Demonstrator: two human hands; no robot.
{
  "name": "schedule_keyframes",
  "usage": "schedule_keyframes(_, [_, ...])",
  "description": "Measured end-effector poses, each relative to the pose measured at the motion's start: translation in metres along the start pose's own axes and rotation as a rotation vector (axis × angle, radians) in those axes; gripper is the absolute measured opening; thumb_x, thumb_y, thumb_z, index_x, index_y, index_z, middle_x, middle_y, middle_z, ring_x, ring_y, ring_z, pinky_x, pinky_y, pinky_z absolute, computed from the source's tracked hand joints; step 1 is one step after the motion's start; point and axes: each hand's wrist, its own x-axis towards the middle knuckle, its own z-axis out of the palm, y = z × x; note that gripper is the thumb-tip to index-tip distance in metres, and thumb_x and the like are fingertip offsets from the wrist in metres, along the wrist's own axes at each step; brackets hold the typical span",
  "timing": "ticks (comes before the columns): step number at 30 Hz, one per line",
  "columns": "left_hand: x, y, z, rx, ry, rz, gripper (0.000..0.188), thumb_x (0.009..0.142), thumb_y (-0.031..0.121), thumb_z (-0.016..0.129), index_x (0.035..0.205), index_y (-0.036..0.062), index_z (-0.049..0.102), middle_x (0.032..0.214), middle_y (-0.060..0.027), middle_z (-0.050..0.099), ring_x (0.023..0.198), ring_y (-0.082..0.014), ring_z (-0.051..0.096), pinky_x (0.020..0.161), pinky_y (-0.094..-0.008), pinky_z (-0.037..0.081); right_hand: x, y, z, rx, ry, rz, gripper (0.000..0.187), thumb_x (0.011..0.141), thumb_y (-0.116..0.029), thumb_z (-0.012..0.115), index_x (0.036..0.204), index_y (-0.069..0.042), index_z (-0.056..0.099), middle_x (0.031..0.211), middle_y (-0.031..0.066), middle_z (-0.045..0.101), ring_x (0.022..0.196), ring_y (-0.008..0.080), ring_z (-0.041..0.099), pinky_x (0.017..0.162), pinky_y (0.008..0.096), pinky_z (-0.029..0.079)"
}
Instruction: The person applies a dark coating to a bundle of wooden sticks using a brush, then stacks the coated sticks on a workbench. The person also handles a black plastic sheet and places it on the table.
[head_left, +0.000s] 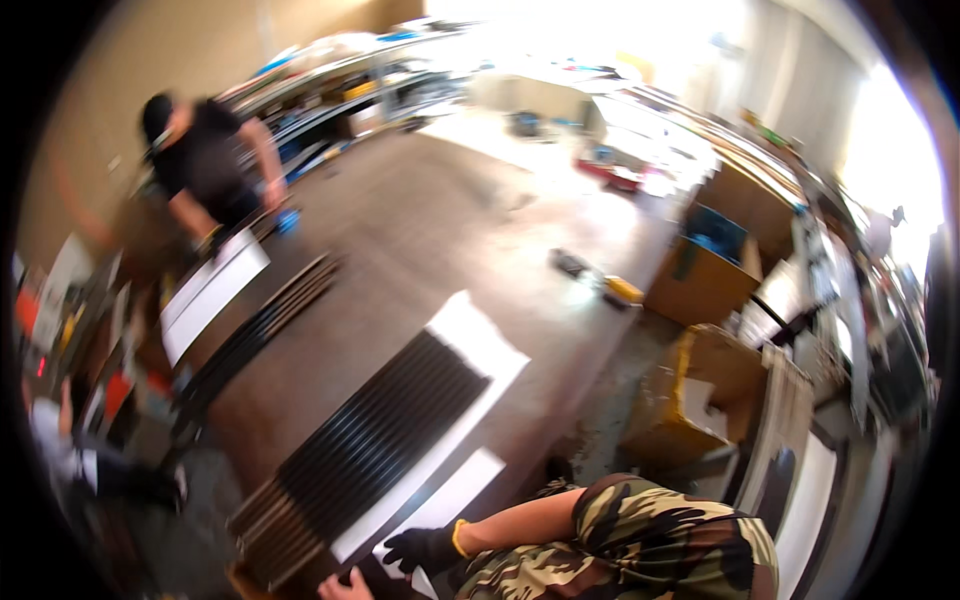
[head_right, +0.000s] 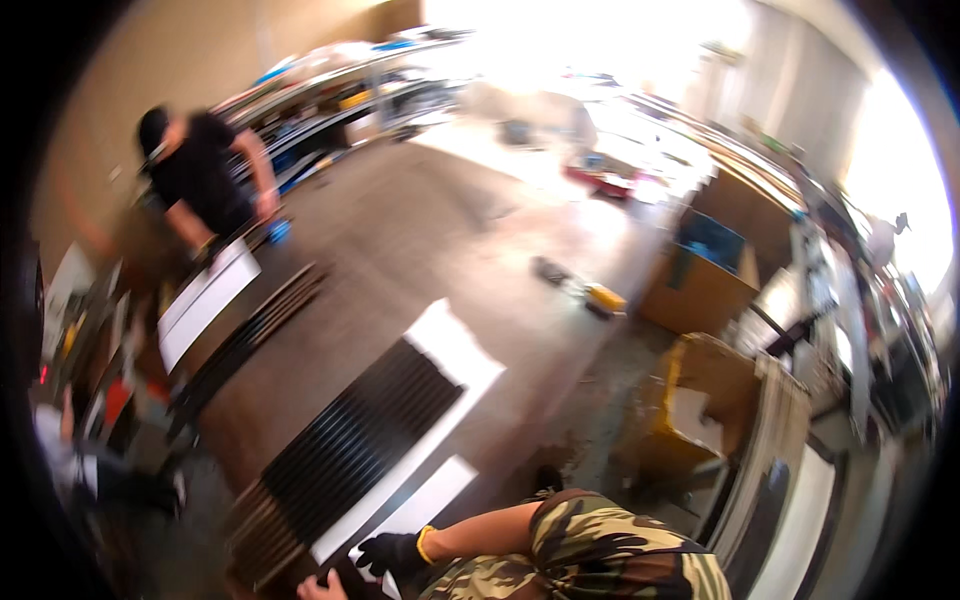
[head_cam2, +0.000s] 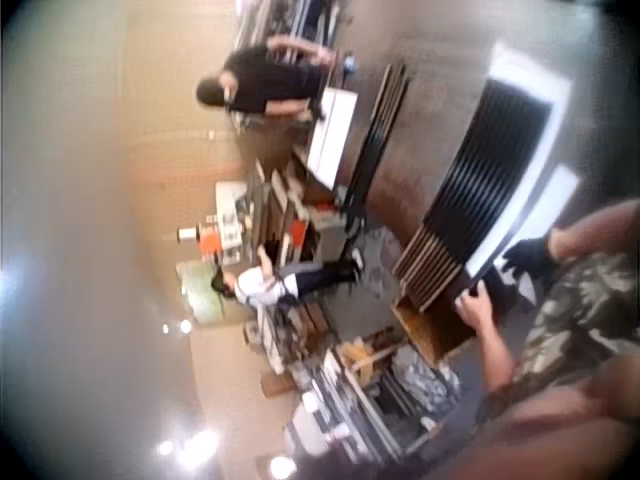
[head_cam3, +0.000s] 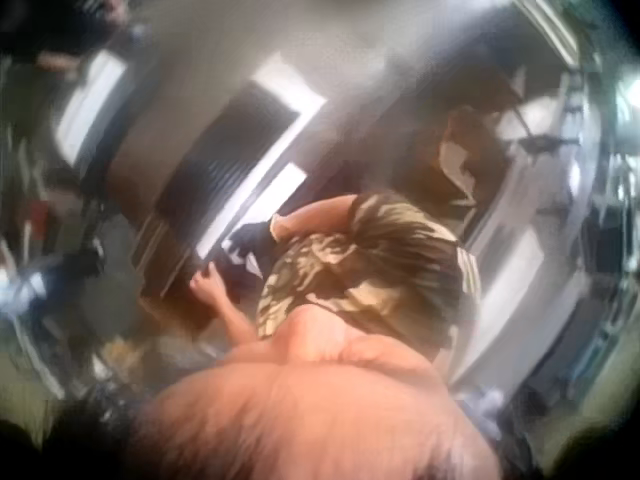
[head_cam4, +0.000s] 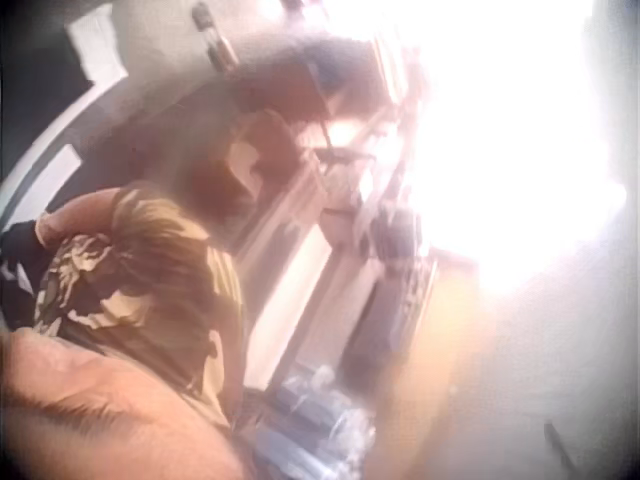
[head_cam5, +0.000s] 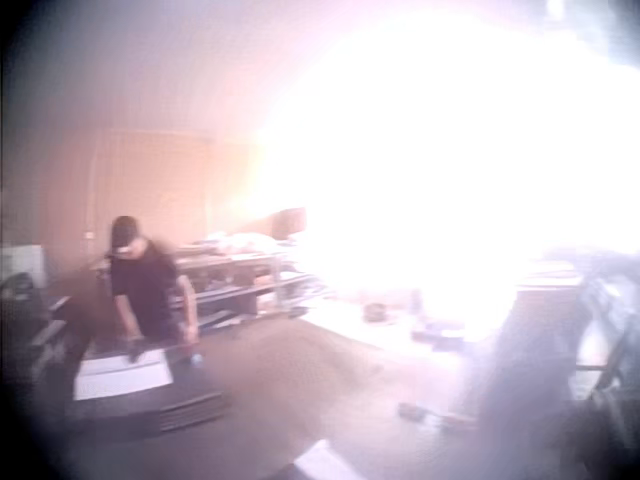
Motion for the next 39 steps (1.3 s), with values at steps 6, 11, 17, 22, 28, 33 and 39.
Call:
schedule_keyframes(6, [-0.008, 0.033, -0.006, 0.320, -0.085, 0.019, 0.042, 0.084, 0.038, 0.071, 0.090, -0.0035, 0.071, 0.091, -0.0235, 0.068, 0.083, -0.0419, 0.064, 0.082, -0.0517, 0.052, -0.206, -0.060, -0.213, 0.169, -0.004, 0.712, 0.064, 0.074, -0.041, 0.079, 0.115, 0.006, 0.064, 0.111, 0.0222, 0.069, 0.100, 0.0371, 0.066, 0.088, 0.0443, 0.052])
schedule_keyframes(11, [0.013, 0.084, 0.033, 0.318, 0.145, 0.301, 0.038, 0.084, 0.036, 0.073, 0.091, -0.0011, 0.069, 0.089, -0.0198, 0.067, 0.081, -0.0394, 0.064, 0.078, -0.0504, 0.053, -0.665, 0.005, -0.277, -0.635, 1.158, 1.832, 0.037, 0.086, -0.030, 0.064, 0.111, -0.003, 0.067, 0.106, 0.0196, 0.070, 0.097, 0.0345, 0.066, 0.084, 0.0425, 0.052])
schedule_keyframes(17, [-0.004, 0.194, 0.045, 0.113, 0.127, 0.481, 0.041, 0.086, 0.035, 0.077, 0.105, 0.0002, 0.066, 0.109, -0.0179, 0.066, 0.100, -0.0373, 0.063, 0.087, -0.0492, 0.051, -0.801, -0.124, -0.264, -1.142, 1.467, 1.663, 0.017, 0.089, -0.011, 0.054, 0.099, -0.004, 0.066, 0.099, 0.0216, 0.067, 0.091, 0.0414, 0.064, 0.077, 0.0483, 0.051])
schedule_keyframes(22, [-0.031, 0.220, 0.081, -0.114, -0.080, 0.497, 0.066, 0.073, 0.029, 0.082, 0.126, -0.0021, 0.058, 0.129, -0.0219, 0.056, 0.122, -0.0402, 0.051, 0.104, -0.0482, 0.041, -0.787, -0.039, -0.212, -0.209, 1.742, 1.682, 0.029, 0.099, -0.021, 0.048, 0.121, -0.015, 0.067, 0.111, 0.0200, 0.069, 0.102, 0.0341, 0.066, 0.092, 0.0400, 0.049])
schedule_keyframes(28, [-0.045, 0.274, 0.037, 0.068, -0.534, 0.518, 0.095, 0.070, 0.047, 0.084, 0.142, -0.0008, 0.044, 0.153, -0.0218, 0.036, 0.142, -0.0379, 0.032, 0.115, -0.0466, 0.029, -0.739, 0.020, -0.163, -0.589, 0.656, 1.723, 0.022, 0.085, -0.020, 0.061, 0.099, -0.005, 0.070, 0.101, 0.0225, 0.069, 0.091, 0.0409, 0.067, 0.081, 0.0474, 0.054])
schedule_keyframes(33, [-0.084, 0.257, 0.051, -0.095, -0.271, 0.551, 0.060, 0.066, 0.019, 0.085, 0.119, 0.0036, 0.062, 0.130, -0.0144, 0.058, 0.120, -0.0323, 0.055, 0.098, -0.0449, 0.046, -0.559, 0.013, -0.241, -0.286, 0.700, 1.167, 0.031, 0.087, -0.033, 0.068, 0.096, -0.004, 0.074, 0.087, 0.0205, 0.070, 0.080, 0.0393, 0.067, 0.071, 0.0434, 0.053])
schedule_keyframes(39, [-0.076, 0.245, 0.030, -0.373, -0.078, 0.518, 0.021, 0.074, 0.008, 0.076, 0.095, 0.0062, 0.071, 0.098, -0.0079, 0.071, 0.089, -0.0269, 0.068, 0.077, -0.0384, 0.054, -0.300, -0.042, -0.257, -0.081, 0.452, 0.402, 0.036, 0.085, -0.013, 0.074, 0.120, -0.006, 0.066, 0.106, 0.0183, 0.068, 0.091, 0.0317, 0.068, 0.078, 0.0373, 0.055])
